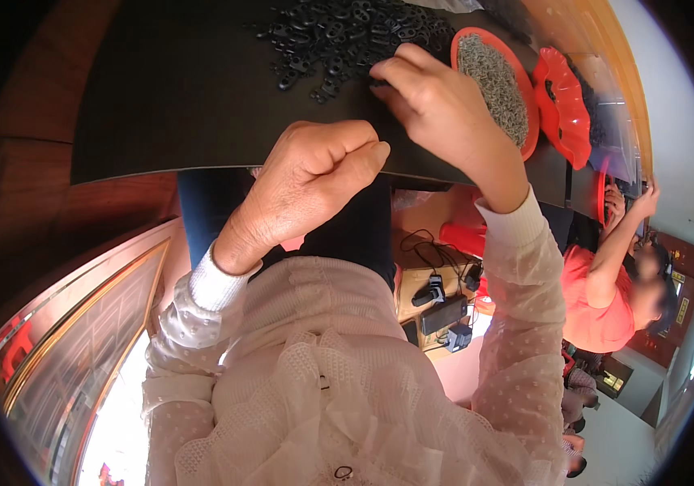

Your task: The person sits at a table and repeatedly picks up small black plastic components and metal screws. They insert the screws into the plastic parts by hand and place the assembled units onto a pile on the table.

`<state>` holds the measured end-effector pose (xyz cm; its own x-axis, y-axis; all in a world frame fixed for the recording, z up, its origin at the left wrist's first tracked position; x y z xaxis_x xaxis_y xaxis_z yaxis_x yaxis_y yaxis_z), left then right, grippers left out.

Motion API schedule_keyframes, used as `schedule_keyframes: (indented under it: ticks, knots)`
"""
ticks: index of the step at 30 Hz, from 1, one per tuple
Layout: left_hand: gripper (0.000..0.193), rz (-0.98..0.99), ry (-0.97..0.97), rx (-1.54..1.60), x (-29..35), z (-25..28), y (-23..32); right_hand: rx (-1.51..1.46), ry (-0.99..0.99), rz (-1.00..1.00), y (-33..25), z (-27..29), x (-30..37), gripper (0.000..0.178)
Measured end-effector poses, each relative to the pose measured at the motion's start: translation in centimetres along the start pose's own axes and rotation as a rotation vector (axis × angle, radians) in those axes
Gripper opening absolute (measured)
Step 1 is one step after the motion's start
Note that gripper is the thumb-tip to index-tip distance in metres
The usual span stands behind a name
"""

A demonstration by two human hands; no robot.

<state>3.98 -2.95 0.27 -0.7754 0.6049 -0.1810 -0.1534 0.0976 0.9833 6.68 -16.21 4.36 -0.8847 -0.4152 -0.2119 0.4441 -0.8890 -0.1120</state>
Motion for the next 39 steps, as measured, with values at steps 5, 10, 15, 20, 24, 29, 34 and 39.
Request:
schedule_keyframes:
  ticks: [5,10,15,20,24,29,34,39]
  knots:
    - [0.027,0.028,-0.003,-0.008,0.3,0.0,-0.1,0.167,0.004,-0.011,-0.8,-0.3,0.3,0.009]
    - [0.028,0.047,0.004,0.052,0.3,0.1,0.0,0.256,0.011,0.016,-1.1,-0.6,0.1,0.009]
    - [0.028,0.027,0.012,0.068,0.3,0.1,0.2,0.044,0.098,-0.042,-0.3,-0.3,0.6,0.008]
    - [0.023,0.024,0.098,0.078,0.1,0.4,0.5,-0.681,0.019,-0.277,0.4,0.9,2.1,0.009]
    - [0.018,0.069,0.116,0.127,0.0,0.5,0.4,-0.951,-0.074,-0.4,-0.7,1.1,3.4,0.01]
    - [0.018,0.085,0.116,0.131,0.0,0.6,0.3,-1.03,-0.148,-0.412,-1.5,1.0,3.9,0.009]
    - [0.016,0.083,0.093,0.083,0.0,0.5,-0.1,-1.026,-0.165,-0.404,-1.9,1.0,4.0,0.011]
    - [0.017,0.103,0.056,0.027,-0.2,0.3,0.2,-0.939,-0.092,-0.322,-1.8,0.2,4.0,0.019]
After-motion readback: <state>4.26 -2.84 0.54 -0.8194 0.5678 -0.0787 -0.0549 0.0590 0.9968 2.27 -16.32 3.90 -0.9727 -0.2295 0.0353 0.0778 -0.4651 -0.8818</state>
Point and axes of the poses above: each hand's wrist, its own x-axis away from the middle knuckle, its own z-axis out of the back of the hand, y = z × x, the point moved 6 cm from there along -x, towards the middle knuckle, and after that the axes turned 4 degrees about -z, right-handed, at the moved point
